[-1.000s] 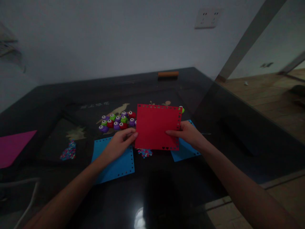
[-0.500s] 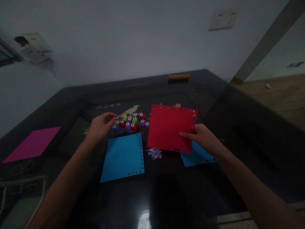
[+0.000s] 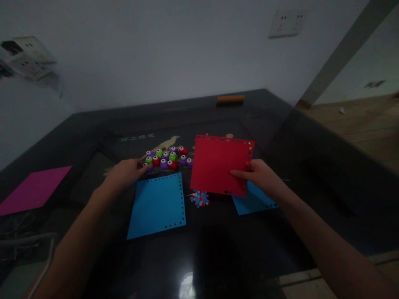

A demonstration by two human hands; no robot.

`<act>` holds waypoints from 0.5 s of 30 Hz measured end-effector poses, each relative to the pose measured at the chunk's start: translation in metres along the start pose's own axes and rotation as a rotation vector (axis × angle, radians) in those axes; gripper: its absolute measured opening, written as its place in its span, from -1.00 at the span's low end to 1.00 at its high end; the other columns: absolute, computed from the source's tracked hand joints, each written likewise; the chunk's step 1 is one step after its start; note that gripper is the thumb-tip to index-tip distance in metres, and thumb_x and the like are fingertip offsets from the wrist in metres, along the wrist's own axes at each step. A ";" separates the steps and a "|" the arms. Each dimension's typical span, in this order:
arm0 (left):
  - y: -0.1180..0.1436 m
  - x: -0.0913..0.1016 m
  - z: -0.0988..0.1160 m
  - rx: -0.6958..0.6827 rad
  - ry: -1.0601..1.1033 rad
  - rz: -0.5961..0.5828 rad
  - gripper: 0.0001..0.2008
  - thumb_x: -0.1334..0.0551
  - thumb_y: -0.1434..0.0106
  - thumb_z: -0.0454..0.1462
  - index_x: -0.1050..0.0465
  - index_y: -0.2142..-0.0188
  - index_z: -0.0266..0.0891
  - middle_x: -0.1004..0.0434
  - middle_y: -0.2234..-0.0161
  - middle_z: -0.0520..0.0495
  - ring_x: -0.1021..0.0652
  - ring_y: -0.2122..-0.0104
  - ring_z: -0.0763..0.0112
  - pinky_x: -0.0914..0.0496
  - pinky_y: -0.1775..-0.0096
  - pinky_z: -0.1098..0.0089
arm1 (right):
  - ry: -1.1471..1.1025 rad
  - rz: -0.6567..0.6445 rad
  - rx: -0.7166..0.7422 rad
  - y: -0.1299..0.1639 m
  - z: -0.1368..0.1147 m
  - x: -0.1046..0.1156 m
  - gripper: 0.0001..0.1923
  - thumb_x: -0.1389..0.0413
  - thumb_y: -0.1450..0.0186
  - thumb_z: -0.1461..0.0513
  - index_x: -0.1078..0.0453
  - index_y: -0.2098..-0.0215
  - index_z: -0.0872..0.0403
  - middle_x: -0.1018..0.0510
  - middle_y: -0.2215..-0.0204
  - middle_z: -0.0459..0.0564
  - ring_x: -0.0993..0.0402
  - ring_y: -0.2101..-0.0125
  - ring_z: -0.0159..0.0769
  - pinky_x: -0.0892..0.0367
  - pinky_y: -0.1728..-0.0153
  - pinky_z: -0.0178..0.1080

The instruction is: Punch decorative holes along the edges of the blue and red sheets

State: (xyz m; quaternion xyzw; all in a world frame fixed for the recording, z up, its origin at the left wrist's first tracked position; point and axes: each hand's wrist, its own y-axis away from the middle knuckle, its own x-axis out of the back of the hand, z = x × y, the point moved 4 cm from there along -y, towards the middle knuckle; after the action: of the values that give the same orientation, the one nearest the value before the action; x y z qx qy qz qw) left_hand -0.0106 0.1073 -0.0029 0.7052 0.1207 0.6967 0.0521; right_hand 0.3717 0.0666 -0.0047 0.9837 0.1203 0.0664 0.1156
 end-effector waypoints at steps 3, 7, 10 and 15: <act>0.003 0.000 0.006 0.014 -0.034 0.027 -0.37 0.04 -0.19 0.14 -0.48 0.13 -0.31 -0.57 0.22 -0.38 -0.56 0.24 -0.10 -0.38 0.34 0.19 | 0.041 -0.003 0.005 0.001 -0.001 0.000 -0.83 -0.28 -0.08 0.18 -0.54 0.37 0.08 -0.65 0.34 0.01 -0.57 0.36 -0.22 -0.47 0.27 -0.15; 0.007 0.000 0.013 0.026 -0.043 0.033 -0.33 0.01 -0.16 0.17 -0.44 0.07 -0.34 -0.54 0.16 -0.44 -0.55 0.22 -0.16 -0.39 0.34 0.15 | 0.071 -0.010 0.029 0.001 0.000 0.001 -0.80 -0.27 -0.08 0.15 -0.53 0.36 0.10 -0.64 0.33 0.04 -0.56 0.37 -0.21 -0.46 0.30 -0.16; 0.007 -0.001 0.015 0.026 -0.048 0.036 -0.37 -0.01 -0.18 0.10 -0.41 0.02 -0.37 -0.51 0.13 -0.47 -0.54 0.20 -0.19 -0.39 0.31 0.11 | 0.075 -0.009 0.035 0.000 0.001 0.001 -0.77 -0.27 -0.08 0.14 -0.52 0.35 0.11 -0.64 0.32 0.05 -0.56 0.35 -0.19 -0.47 0.31 -0.16; 0.007 0.001 0.013 0.040 -0.056 0.037 -0.45 -0.05 -0.19 0.03 -0.38 0.03 -0.34 -0.52 0.14 -0.44 -0.54 0.19 -0.18 -0.39 0.30 0.12 | 0.043 -0.004 0.014 0.001 -0.001 0.000 -0.77 -0.27 -0.07 0.14 -0.52 0.34 0.11 -0.64 0.33 0.03 -0.57 0.35 -0.20 -0.47 0.29 -0.17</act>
State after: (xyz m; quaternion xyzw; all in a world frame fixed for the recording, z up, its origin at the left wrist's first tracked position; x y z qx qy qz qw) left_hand 0.0030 0.1018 -0.0007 0.7274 0.1202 0.6750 0.0284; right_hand 0.3720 0.0661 -0.0039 0.9826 0.1254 0.0865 0.1062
